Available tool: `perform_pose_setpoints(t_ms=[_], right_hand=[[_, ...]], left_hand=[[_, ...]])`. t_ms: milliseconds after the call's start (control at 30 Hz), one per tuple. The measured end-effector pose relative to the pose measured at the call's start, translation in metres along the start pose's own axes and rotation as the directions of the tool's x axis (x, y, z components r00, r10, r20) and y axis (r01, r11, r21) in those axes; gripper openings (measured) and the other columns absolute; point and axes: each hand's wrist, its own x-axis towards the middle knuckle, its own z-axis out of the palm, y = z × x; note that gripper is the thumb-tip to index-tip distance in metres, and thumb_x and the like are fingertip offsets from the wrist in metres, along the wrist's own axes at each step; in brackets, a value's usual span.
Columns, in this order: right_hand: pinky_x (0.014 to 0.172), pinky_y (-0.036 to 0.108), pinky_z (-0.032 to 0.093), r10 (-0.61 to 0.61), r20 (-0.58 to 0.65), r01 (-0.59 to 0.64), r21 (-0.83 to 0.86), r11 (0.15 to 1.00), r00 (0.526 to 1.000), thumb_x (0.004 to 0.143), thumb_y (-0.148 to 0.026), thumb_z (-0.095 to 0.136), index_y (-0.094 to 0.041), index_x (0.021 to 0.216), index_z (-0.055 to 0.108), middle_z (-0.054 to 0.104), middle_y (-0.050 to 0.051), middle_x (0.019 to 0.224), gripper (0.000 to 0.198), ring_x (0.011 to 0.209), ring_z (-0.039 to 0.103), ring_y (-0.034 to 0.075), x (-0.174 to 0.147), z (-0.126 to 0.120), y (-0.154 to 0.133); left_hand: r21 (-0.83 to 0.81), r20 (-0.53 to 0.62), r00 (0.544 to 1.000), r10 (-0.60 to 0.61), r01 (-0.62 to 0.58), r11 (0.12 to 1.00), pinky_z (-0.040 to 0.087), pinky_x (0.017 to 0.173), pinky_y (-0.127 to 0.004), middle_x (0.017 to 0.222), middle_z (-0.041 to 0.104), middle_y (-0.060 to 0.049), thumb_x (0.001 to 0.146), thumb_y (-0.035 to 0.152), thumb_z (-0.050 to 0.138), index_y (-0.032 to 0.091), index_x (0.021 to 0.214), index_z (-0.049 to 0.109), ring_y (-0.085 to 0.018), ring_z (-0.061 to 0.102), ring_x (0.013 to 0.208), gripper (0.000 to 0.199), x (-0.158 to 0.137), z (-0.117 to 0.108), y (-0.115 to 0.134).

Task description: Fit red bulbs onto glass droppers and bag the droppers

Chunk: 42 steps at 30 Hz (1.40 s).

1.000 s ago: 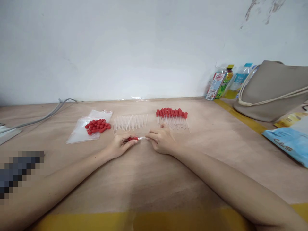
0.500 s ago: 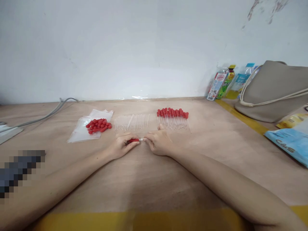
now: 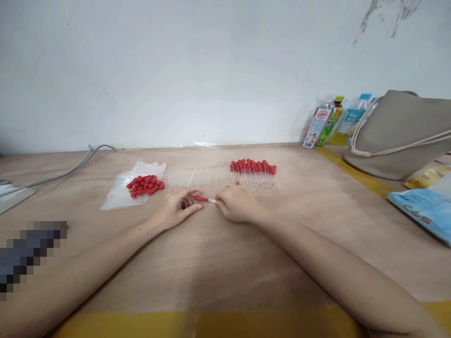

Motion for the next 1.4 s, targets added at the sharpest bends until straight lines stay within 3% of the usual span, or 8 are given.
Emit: perform_pose_setpoints(t_ms=[100,233,333,467,767,967,1267,1400], right_hand=[[0.065,0.030,0.028,0.242,-0.042,-0.238,0.077,0.968,0.969,0.079,-0.026,0.050,-0.021,0.066,0.063,0.065,0.001,0.066,0.019,0.059,0.053,0.015,0.006,-0.010,0.017],[0.059,0.030,0.028,0.576,-0.140,-0.566,0.102,0.818,0.806,0.077,-0.032,0.049,-0.019,0.051,0.057,0.058,0.002,0.052,0.031,0.052,0.050,0.015,0.024,-0.010,0.045],[0.065,0.033,0.028,0.661,-0.152,-0.663,0.043,0.748,0.735,0.080,-0.031,0.044,-0.016,0.050,0.056,0.057,0.005,0.055,0.035,0.059,0.053,0.017,0.039,0.000,0.059],[0.073,0.037,0.024,0.706,-0.121,-0.714,-0.031,0.700,0.698,0.079,-0.031,0.046,-0.013,0.061,0.061,0.060,0.009,0.067,0.029,0.070,0.054,0.021,0.052,0.013,0.065],[0.076,0.038,0.023,0.680,-0.117,-0.690,-0.149,0.708,0.724,0.080,-0.037,0.040,-0.015,0.071,0.064,0.061,0.009,0.070,0.034,0.069,0.054,0.021,0.048,0.014,0.061],[0.079,0.040,0.025,0.590,-0.127,-0.604,-0.161,0.781,0.797,0.079,-0.037,0.040,-0.015,0.074,0.064,0.065,0.010,0.075,0.032,0.073,0.057,0.023,0.064,0.023,0.035],[0.083,0.042,0.023,0.680,0.022,-0.669,-0.153,0.727,0.733,0.076,-0.025,0.046,-0.014,0.080,0.066,0.066,0.013,0.082,0.023,0.077,0.059,0.024,0.093,0.037,0.020],[0.080,0.041,0.023,0.650,-0.021,-0.643,-0.180,0.745,0.760,0.076,-0.019,0.044,-0.013,0.077,0.065,0.066,0.013,0.081,0.022,0.077,0.058,0.024,0.088,0.040,0.016]], left_hand=[[-0.003,-0.011,0.999,-0.031,0.031,1.000,0.046,0.055,-0.023,0.087,0.057,-0.002,0.076,0.030,0.061,0.017,0.113,0.048,-0.010,0.051,0.061,0.042,0.000,0.000,-0.003],[0.061,0.035,0.999,-0.003,0.001,0.998,0.044,0.056,-0.023,0.076,0.055,-0.001,0.078,0.030,0.057,0.016,0.096,0.058,-0.010,0.050,0.060,0.023,0.001,0.000,-0.003],[0.061,0.044,0.999,0.001,-0.003,0.998,0.043,0.056,-0.023,0.075,0.055,-0.002,0.079,0.029,0.057,0.015,0.088,0.060,-0.010,0.050,0.060,0.017,0.002,-0.001,-0.001],[0.062,0.057,0.998,0.005,-0.008,0.998,0.042,0.057,-0.023,0.075,0.054,-0.002,0.079,0.028,0.056,0.015,0.084,0.061,-0.010,0.050,0.061,0.015,0.001,-0.002,0.001],[0.055,0.065,0.998,0.006,-0.009,0.998,0.042,0.058,-0.023,0.076,0.054,-0.002,0.080,0.028,0.055,0.014,0.083,0.062,-0.009,0.049,0.061,0.016,0.001,-0.002,0.000],[0.064,0.059,0.998,0.021,-0.025,0.998,0.042,0.058,-0.023,0.076,0.054,-0.002,0.080,0.029,0.055,0.015,0.085,0.062,-0.009,0.050,0.061,0.016,0.001,0.000,-0.002],[0.067,0.060,0.998,0.026,-0.030,0.997,0.043,0.058,-0.022,0.076,0.054,-0.001,0.081,0.028,0.055,0.015,0.085,0.061,-0.009,0.050,0.061,0.014,0.001,-0.001,0.000],[0.099,0.050,0.997,0.063,-0.067,0.993,0.043,0.057,-0.022,0.076,0.055,-0.002,0.081,0.027,0.053,0.016,0.086,0.060,-0.010,0.050,0.061,0.014,-0.001,0.000,-0.002]])
